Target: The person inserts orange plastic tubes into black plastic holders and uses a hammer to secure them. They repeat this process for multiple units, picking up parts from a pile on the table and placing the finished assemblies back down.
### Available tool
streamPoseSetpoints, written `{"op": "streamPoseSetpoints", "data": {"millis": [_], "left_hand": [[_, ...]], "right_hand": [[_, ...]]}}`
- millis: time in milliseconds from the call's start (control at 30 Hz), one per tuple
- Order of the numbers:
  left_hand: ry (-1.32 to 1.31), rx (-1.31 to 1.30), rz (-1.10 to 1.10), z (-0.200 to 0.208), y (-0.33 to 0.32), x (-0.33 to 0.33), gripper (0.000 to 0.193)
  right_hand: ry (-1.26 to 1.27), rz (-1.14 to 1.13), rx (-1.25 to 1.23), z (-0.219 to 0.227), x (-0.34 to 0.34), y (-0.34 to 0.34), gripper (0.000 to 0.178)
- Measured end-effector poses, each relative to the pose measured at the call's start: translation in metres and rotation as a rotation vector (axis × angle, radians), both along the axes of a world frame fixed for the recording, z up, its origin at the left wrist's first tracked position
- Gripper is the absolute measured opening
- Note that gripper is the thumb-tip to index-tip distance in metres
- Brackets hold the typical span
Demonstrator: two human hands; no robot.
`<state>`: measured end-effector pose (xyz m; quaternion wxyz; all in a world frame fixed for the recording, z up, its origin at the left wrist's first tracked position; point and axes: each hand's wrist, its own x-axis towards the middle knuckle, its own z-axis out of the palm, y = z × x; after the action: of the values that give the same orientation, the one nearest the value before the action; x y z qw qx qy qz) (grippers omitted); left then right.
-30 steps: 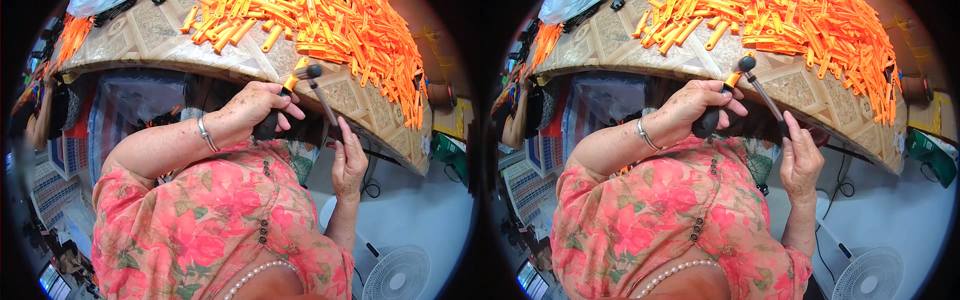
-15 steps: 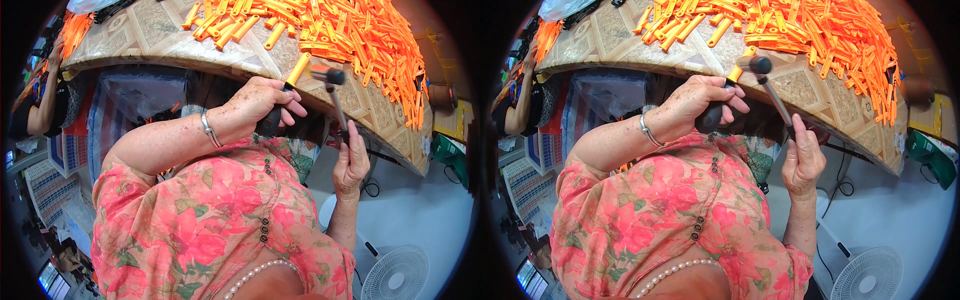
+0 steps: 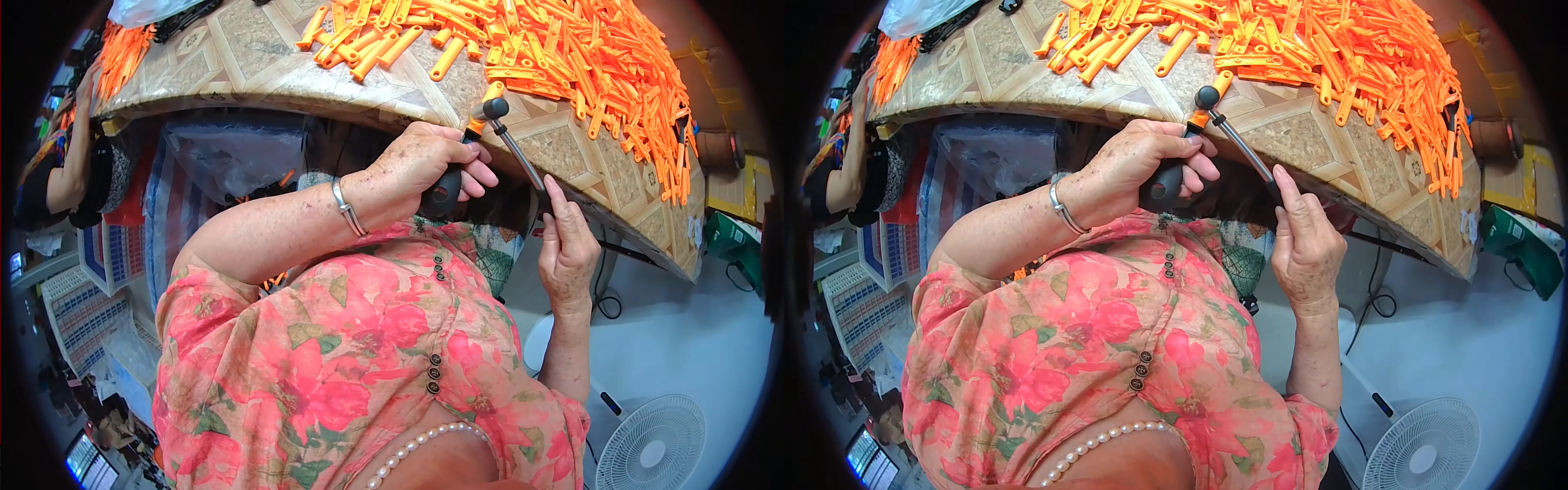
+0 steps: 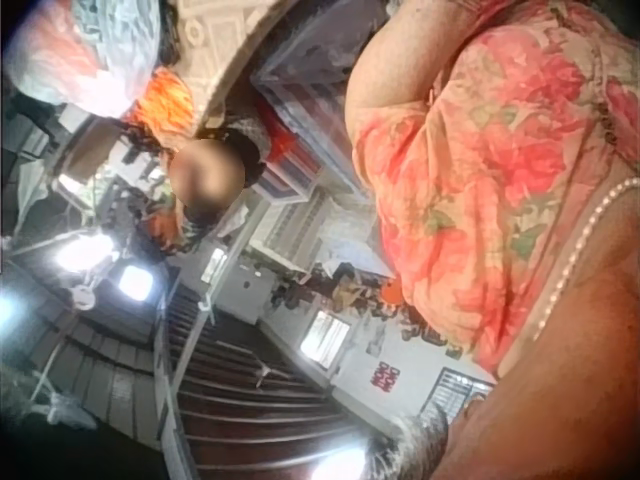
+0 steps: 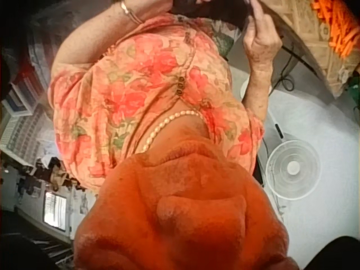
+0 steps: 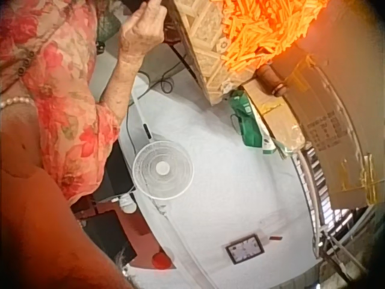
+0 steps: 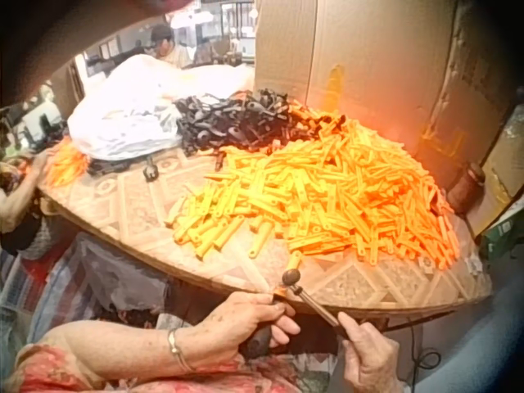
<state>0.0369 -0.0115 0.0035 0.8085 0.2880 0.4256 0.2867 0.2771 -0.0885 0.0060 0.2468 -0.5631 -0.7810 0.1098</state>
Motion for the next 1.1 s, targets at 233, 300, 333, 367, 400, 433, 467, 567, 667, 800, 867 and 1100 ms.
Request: {"op": "streamPoseSetpoints", "data": {"millis": [233, 300, 333, 367, 400, 433, 467, 567, 667, 800, 867, 1100], "left_hand": [[-0.589, -0.295, 0.009, -0.022, 0.0, -0.018, 0.034], [-0.731, -0.381, 0.035, -0.027, -0.004, -0.024, 0.039], [-0.835, -0.389, 0.032, -0.033, -0.006, -0.028, 0.039], [-0.938, -0.395, 0.028, -0.035, -0.007, -0.03, 0.039], [-0.925, -0.363, 0.032, -0.035, -0.008, -0.031, 0.039], [-0.911, -0.331, 0.035, -0.035, -0.008, -0.032, 0.039], [-0.897, -0.3, 0.039, -0.034, -0.008, -0.032, 0.039], [-0.486, -0.145, 0.08, -0.024, -0.007, -0.029, 0.034], [-0.134, -0.012, 0.083, -0.012, -0.008, -0.026, 0.028], [-0.026, 0.071, 0.047, -0.012, -0.006, -0.024, 0.025], [0.006, 0.084, 0.034, -0.012, -0.005, -0.022, 0.026], [-0.014, 0.062, 0.014, -0.011, -0.004, -0.021, 0.03]], "right_hand": [[0.93, -0.278, -0.219, -0.011, 0.007, -0.014, 0.046], [0.95, -0.268, -0.237, -0.014, 0.008, -0.015, 0.047], [0.934, -0.263, -0.247, -0.014, 0.006, -0.017, 0.047], [0.919, -0.257, -0.256, -0.015, 0.005, -0.019, 0.047], [0.893, -0.246, -0.258, -0.016, 0.003, -0.02, 0.046], [0.868, -0.234, -0.26, -0.018, 0.001, -0.021, 0.045], [0.843, -0.222, -0.262, -0.021, -0.001, -0.022, 0.043], [0.66, -0.206, -0.203, -0.029, -0.004, -0.022, 0.04], [0.487, -0.183, -0.144, -0.031, -0.004, -0.019, 0.04], [0.368, -0.087, 0.046, -0.018, -0.016, -0.01, 0.043], [0.3, -0.044, 0.129, -0.016, -0.017, -0.007, 0.046], [0.142, -0.01, 0.073, -0.016, -0.01, 0.0, 0.049]]}}
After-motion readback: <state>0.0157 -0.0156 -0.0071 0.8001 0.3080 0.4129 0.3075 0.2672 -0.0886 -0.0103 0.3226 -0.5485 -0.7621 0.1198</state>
